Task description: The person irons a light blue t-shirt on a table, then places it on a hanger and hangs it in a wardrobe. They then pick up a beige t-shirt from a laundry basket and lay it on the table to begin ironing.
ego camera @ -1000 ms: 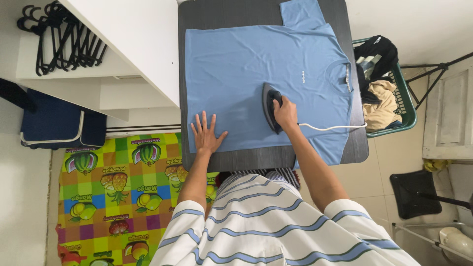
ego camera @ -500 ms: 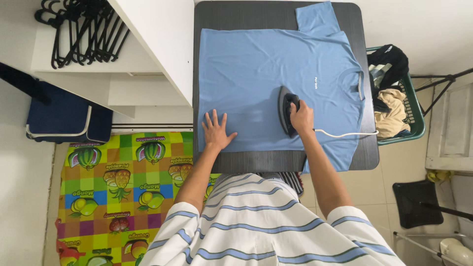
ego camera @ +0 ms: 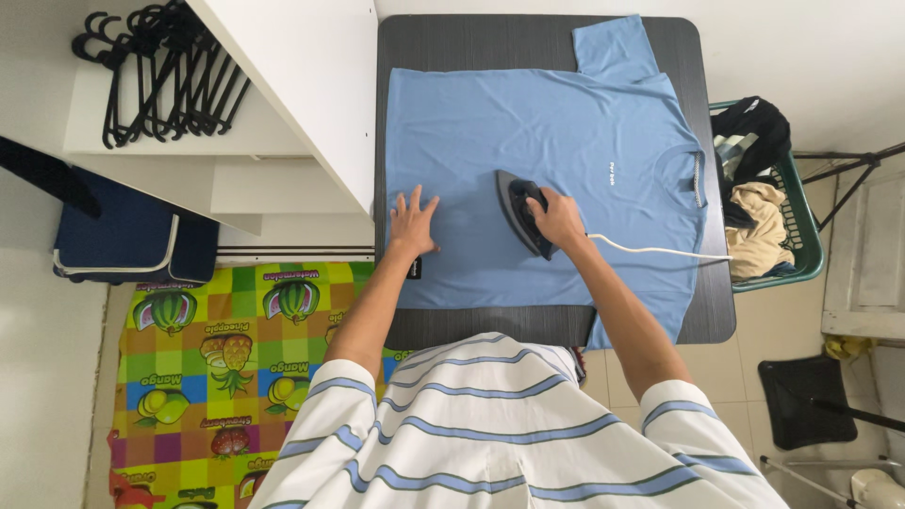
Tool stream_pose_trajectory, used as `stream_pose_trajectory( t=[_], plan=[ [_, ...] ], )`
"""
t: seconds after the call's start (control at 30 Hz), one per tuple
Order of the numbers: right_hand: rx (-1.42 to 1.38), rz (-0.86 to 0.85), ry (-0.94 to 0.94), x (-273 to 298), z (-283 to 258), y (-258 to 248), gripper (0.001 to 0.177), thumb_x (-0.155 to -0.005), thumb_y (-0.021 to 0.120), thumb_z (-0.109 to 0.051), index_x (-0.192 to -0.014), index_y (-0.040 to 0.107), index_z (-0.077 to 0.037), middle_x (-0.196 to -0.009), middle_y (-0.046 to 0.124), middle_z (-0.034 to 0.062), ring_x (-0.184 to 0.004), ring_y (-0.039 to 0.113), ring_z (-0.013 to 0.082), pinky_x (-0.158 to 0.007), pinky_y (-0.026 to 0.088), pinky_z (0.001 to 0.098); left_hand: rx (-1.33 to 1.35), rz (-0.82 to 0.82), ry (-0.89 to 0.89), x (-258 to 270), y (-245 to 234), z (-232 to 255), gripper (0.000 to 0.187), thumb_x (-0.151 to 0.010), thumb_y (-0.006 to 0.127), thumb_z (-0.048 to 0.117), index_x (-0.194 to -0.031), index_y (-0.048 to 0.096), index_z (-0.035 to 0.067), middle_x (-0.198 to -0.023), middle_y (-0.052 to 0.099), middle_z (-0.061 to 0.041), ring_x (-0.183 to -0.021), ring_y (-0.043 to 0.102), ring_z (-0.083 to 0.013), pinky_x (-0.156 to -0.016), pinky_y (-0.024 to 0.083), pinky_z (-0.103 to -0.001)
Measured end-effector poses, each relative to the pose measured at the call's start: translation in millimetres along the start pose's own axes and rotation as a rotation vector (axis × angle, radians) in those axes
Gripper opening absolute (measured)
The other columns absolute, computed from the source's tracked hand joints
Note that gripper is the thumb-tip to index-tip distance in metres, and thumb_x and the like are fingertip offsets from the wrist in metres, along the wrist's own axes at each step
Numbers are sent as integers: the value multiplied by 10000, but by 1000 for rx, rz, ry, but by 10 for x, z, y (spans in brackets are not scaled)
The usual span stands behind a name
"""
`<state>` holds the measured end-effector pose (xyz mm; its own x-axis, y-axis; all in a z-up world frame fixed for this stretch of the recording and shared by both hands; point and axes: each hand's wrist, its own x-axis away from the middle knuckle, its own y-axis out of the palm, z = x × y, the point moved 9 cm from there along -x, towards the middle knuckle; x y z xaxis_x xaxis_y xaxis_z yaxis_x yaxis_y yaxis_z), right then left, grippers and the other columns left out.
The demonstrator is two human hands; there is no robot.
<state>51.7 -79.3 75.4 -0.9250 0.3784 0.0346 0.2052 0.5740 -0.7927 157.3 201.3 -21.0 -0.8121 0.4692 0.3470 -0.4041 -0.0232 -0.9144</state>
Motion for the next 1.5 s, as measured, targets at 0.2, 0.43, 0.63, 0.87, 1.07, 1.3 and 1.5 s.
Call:
stream_pose_trajectory(
  t=[0.2,0.43,0.63,0.87,1.07,1.3,1.5],
  plan=[
    [35,191,30,-507,314,31,310,-973,690,-304,-1020,693,2,-885,703,271,-856,661,490,-753,514,542,8,-164,-73,-54,-98,-40,1267,-545,1016,429,-1584,291,392,-1701,39,-73,-1532,130,-461,-1151,400,-555],
    [-21,115,-69,-526,319,-62,303,-977,699,-260,-1028,696,38,-878,698,272,-825,670,471,-735,522,506,5,-164,-80,-74,-185,-61,1234,-531,1017,417,-1566,344,393,-1692,86,-75,-1521,164,-472,-1036,538,-486],
    [-41,-43,36,-382,272,-121,337,-944,711,-279,-1127,727,3,-830,725,222,-741,714,359,-704,539,445,48,-122,-78,-384,-23,-217,1007,-687,924,471,-1540,434,253,-1663,251,-72,-1489,293,-456,-1043,544,-489],
    [-92,-47,181,-473,181,-106,324,-933,715,-285,-1114,749,-18,-798,745,185,-708,725,313,-697,545,424,4,112,32,-858,-217,-162,1132,-652,959,486,-1552,377,123,-1633,215,-158,-1514,221,-431,-1218,318,-549],
    [-128,-11,160,-717,-210,-39,311,-947,703,-274,-1120,737,-19,-825,738,182,-719,714,319,-705,538,430,54,-112,-42,-891,-278,-260,1329,-530,1008,461,-1610,273,215,-1712,34,-135,-1561,66,-430,-1215,292,-564],
    [-62,50,54,-895,-378,100,295,-936,708,-275,-1080,728,-18,-859,722,223,-799,687,423,-717,522,494,99,-131,-83,-814,-284,-301,1362,-527,1021,446,-1616,232,228,-1714,-37,-120,-1570,7,-418,-1224,251,-597],
    [-20,197,34,-1048,74,-21,299,-949,720,-270,-1029,720,18,-878,705,265,-844,671,468,-743,519,516,80,-145,-83,-781,-354,-283,1345,-549,1010,448,-1617,226,219,-1713,-32,-135,-1566,14,-424,-1214,264,-600]
  ],
)
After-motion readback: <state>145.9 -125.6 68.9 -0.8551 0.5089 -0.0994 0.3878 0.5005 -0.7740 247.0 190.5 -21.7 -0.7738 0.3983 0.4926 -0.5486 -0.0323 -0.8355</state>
